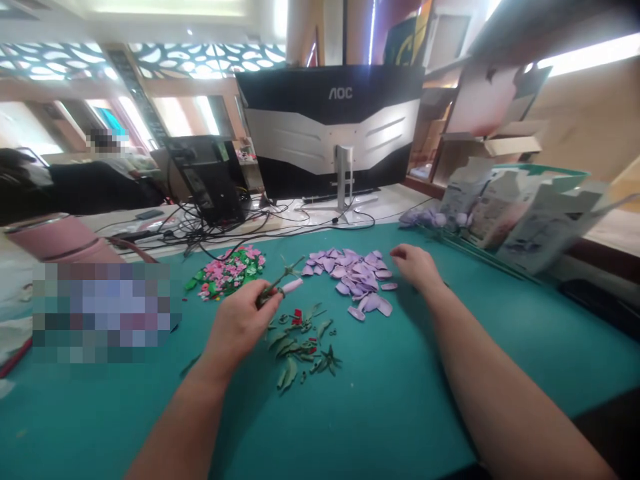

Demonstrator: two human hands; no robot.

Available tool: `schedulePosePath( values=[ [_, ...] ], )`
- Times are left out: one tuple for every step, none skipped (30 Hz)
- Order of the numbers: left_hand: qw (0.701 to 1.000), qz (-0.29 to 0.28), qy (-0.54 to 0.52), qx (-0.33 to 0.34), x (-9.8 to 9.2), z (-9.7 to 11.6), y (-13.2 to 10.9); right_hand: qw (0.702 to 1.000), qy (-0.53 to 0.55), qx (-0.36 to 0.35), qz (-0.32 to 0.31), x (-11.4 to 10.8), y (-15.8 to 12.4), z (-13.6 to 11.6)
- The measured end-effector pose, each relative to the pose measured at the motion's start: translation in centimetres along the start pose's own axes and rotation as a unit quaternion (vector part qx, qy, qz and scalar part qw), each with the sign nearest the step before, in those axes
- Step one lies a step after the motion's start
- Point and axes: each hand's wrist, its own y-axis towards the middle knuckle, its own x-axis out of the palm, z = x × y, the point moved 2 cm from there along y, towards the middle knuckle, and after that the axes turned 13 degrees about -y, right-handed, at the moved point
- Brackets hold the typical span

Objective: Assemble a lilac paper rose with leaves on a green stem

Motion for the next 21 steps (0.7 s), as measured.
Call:
schedulePosePath(
  values=[
    [1.000, 0.001, 0.001, 0.001, 0.0, 0.0, 0.0, 1.000, -0.011, -0.007, -0.011, 0.4, 0.0, 0.0],
    [1.000, 0.002, 0.001, 0.001, 0.0, 0.0, 0.0, 0.999, -0.021, -0.014, -0.022, 0.7, 0.0, 0.0],
    [1.000, 0.002, 0.002, 0.001, 0.0, 0.0, 0.0, 0.999, -0.031, -0.020, -0.033, 1.1, 0.0, -0.1],
    [1.000, 0.002, 0.002, 0.002, 0.0, 0.1, 0.0, 0.998, -0.039, -0.025, -0.042, 1.5, -0.1, -0.3],
    [1.000, 0.001, 0.001, 0.002, 0.0, 0.1, 0.0, 0.997, -0.046, -0.028, -0.050, 1.8, -0.1, -0.4],
    [1.000, 0.001, 0.002, 0.003, 0.0, 0.1, 0.0, 0.996, -0.053, -0.030, -0.058, 2.1, -0.1, -0.4],
    [1.000, 0.001, 0.002, 0.003, 0.0, 0.1, 0.0, 0.996, -0.059, -0.031, -0.064, 2.3, -0.1, -0.5],
    [1.000, 0.001, 0.004, 0.004, 0.0, 0.2, 0.0, 0.995, -0.063, -0.032, -0.070, 2.5, -0.1, -0.5],
    [1.000, 0.002, 0.005, 0.004, 0.0, 0.2, 0.0, 0.994, -0.068, -0.032, -0.074, 2.6, 0.0, -0.5],
    [1.000, 0.003, 0.005, 0.004, 0.0, 0.2, 0.0, 0.994, -0.071, -0.034, -0.078, 2.7, 0.0, -0.6],
    [1.000, 0.003, 0.006, 0.005, 0.0, 0.2, 0.0, 0.993, -0.075, -0.035, -0.081, 2.8, 0.0, -0.6],
    [1.000, 0.003, 0.005, 0.007, 0.0, 0.2, 0.0, 0.993, -0.078, -0.037, -0.083, 2.9, 0.0, -0.5],
    [1.000, 0.004, 0.004, 0.008, 0.0, 0.2, 0.0, 0.992, -0.081, -0.039, -0.084, 2.9, 0.1, -0.5],
    [1.000, 0.005, 0.003, 0.009, 0.0, 0.2, 0.0, 0.992, -0.084, -0.041, -0.085, 3.0, 0.1, -0.5],
    [1.000, 0.005, 0.003, 0.010, 0.0, 0.1, 0.0, 0.992, -0.086, -0.043, -0.086, 3.0, 0.1, -0.5],
    [1.000, 0.007, 0.002, 0.010, 0.0, 0.1, 0.0, 0.991, -0.088, -0.045, -0.088, 3.1, 0.1, -0.5],
    [1.000, 0.009, 0.001, 0.010, 0.0, 0.1, 0.0, 0.991, -0.089, -0.048, -0.090, 3.1, 0.0, -0.5],
    [1.000, 0.010, -0.001, 0.010, 0.1, 0.1, 0.0, 0.990, -0.089, -0.050, -0.093, 3.1, 0.0, -0.5],
    [1.000, 0.012, -0.002, 0.011, 0.1, 0.1, 0.0, 0.990, -0.090, -0.051, -0.096, 3.2, 0.0, -0.5],
    [1.000, 0.014, -0.002, 0.014, 0.1, 0.1, 0.0, 0.990, -0.091, -0.052, -0.098, 3.2, -0.1, -0.4],
    [1.000, 0.015, -0.002, 0.017, 0.1, 0.1, 0.0, 0.989, -0.091, -0.053, -0.100, 3.3, -0.1, -0.4]
  ],
)
